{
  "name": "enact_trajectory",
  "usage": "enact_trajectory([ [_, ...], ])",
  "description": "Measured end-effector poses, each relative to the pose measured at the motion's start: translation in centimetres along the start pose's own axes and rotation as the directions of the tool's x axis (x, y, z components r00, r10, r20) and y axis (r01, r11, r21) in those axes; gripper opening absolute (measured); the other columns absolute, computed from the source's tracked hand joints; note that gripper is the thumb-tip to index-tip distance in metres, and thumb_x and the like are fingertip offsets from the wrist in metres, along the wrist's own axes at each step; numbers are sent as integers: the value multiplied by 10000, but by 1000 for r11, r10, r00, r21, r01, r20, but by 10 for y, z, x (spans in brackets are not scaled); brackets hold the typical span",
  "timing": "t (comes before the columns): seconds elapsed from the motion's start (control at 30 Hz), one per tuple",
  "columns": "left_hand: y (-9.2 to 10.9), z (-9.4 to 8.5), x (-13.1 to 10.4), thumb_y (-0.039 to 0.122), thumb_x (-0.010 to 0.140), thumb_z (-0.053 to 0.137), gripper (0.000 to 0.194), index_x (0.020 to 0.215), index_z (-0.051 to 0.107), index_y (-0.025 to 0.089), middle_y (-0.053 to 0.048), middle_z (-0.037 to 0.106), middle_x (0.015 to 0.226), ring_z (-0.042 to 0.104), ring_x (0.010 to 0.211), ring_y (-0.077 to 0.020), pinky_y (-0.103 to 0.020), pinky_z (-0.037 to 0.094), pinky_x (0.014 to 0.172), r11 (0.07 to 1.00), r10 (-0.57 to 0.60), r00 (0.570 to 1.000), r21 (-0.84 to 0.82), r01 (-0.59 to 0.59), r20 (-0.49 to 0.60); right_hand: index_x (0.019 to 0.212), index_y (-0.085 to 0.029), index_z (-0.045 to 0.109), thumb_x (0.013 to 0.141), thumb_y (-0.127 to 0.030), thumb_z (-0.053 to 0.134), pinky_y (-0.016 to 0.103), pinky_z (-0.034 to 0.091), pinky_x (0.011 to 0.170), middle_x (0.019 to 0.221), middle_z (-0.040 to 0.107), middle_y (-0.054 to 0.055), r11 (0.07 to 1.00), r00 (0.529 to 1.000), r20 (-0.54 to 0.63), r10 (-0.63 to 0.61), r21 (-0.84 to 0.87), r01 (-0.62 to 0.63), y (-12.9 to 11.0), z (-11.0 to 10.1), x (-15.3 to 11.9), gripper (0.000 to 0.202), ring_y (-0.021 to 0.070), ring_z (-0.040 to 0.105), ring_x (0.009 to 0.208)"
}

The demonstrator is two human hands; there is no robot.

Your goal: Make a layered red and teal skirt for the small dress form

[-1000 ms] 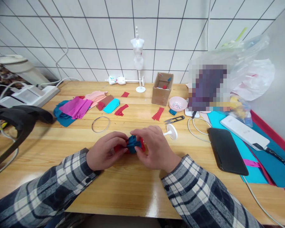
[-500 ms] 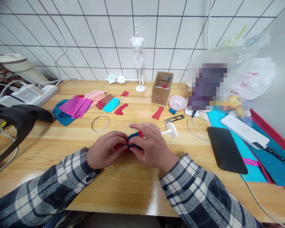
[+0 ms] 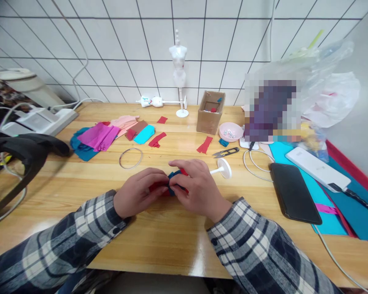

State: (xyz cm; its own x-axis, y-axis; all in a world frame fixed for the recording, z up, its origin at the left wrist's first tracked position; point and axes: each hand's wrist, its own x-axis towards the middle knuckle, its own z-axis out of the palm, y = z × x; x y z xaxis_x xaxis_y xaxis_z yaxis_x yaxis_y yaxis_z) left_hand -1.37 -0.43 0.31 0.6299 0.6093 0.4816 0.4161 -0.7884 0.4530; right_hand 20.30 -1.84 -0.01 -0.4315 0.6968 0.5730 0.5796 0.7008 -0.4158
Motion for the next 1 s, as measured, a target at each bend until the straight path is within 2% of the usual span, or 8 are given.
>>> enact_trajectory([
  [0.1,1,1,-1,164,881,597,192,1073,597,154,-83,658,995,638,921,-157,-274,557,812,998,-58,998,-4,58,-28,890,-240,688,840,-178,647,414,438,893,1239,651,45,1000,1000,-3,3,13,-3,2,0,-1,89,191,615,948],
  [0.2,1,2,-2,155,878,596,151,1028,612,160,-79,653,995,635,927,-155,-271,552,819,997,-78,996,-5,78,-46,900,-251,694,829,-168,659,413,434,895,1222,663,31,1000,1000,8,0,19,0,4,0,-2,114,176,625,914],
  [0.53,1,2,0,142,869,587,105,964,627,162,-67,659,950,635,882,-151,-265,540,791,995,-95,995,-28,94,-42,971,-258,686,828,-183,655,410,423,935,1169,692,31,1000,1000,10,8,26,-8,4,0,-2,164,194,640,1004],
  [1.0,-1,4,0,129,863,579,113,958,629,163,-65,657,933,633,851,-154,-273,542,762,996,-90,995,-27,89,-40,1026,-288,681,827,-210,647,463,318,1087,1117,715,4,997,998,37,53,46,-55,6,0,-3,216,186,659,1037],
])
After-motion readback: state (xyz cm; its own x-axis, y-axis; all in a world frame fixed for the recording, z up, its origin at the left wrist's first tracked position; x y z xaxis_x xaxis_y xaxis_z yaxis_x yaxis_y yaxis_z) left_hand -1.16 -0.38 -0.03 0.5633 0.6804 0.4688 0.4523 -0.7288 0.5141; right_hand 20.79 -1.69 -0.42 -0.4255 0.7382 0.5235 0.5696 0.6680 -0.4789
